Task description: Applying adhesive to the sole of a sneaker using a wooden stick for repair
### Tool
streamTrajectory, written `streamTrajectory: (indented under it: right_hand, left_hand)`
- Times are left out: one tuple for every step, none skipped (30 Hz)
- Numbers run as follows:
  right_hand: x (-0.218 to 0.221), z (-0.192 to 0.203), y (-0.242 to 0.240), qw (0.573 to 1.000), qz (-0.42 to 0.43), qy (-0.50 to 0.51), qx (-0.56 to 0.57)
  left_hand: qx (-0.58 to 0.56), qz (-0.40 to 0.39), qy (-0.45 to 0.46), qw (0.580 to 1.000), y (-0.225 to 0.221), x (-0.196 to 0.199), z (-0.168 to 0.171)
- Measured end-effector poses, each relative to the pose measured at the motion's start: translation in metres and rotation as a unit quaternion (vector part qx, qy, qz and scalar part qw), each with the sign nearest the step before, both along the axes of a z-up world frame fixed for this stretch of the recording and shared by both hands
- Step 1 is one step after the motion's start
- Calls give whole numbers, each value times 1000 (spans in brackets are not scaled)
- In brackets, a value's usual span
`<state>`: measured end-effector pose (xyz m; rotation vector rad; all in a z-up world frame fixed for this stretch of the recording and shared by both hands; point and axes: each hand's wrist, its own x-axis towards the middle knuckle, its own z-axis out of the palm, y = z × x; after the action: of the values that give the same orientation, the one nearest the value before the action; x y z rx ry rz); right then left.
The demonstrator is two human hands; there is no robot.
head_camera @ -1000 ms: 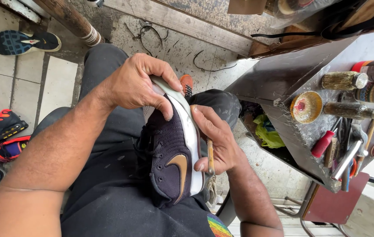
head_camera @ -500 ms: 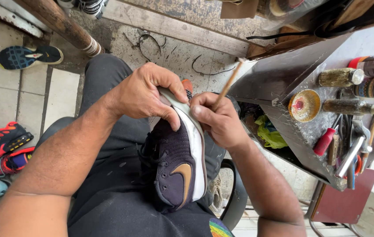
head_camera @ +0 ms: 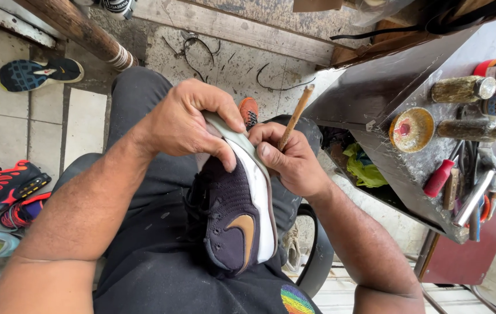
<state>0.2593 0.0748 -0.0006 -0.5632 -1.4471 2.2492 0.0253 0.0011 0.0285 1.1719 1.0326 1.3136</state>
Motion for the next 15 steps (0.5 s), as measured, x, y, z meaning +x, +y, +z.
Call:
streamTrajectory:
  right_hand:
    - [1,-3,-1,1000,0,-2,-3]
    - [2,-7,-3,1000,-1,3,5]
    - [2,-10,-5,1000,-3,8,13]
    - [0,-10,-7,1000,-5,7,10]
    - [-2,-10,-10,999,-11,12,28]
    - [-5,-10,-11,998,-19,18,49]
    - [-8,-5,-12,998,-23,18,48]
    - [-11,0,-15,999,-15,34,26]
    - [-14,6,-18,999,-8,50,4]
    - [-11,6,-20,999,-7,51,3]
    - [-9,6,-21,999,9,44,15]
    - [-7,6,-24,999,22,36,27]
    - [-10,3,-26,999,20,38,26]
    - [-10,0,-29,999,5,37,38]
    - [-11,-2,-31,998,-10,36,49]
  left_hand:
    - [-3,0,-2,1000,0,1,-2]
    - [-1,5,-6,1000,0,0,-4]
    - [1,9,-10,1000,0,-1,-5]
    - [-2,7,-11,1000,-1,-1,-7]
    - [4,7,-18,1000,-2,-1,-8]
    - [11,4,-24,1000,-1,-3,-9]
    - [10,0,-24,1000,0,-5,-12]
    - [8,4,-34,999,-4,-6,-14]
    - [7,8,-45,999,-8,-7,-17]
    - [6,9,-43,999,-10,-7,-19]
    - [1,16,-54,998,-12,-6,-21]
    - [-4,21,-64,998,-14,-7,-23]
    - [-5,19,-63,998,-13,-9,-24]
    - [-1,23,-66,998,-14,-9,-26]
    - [2,26,-69,997,-14,-9,-27]
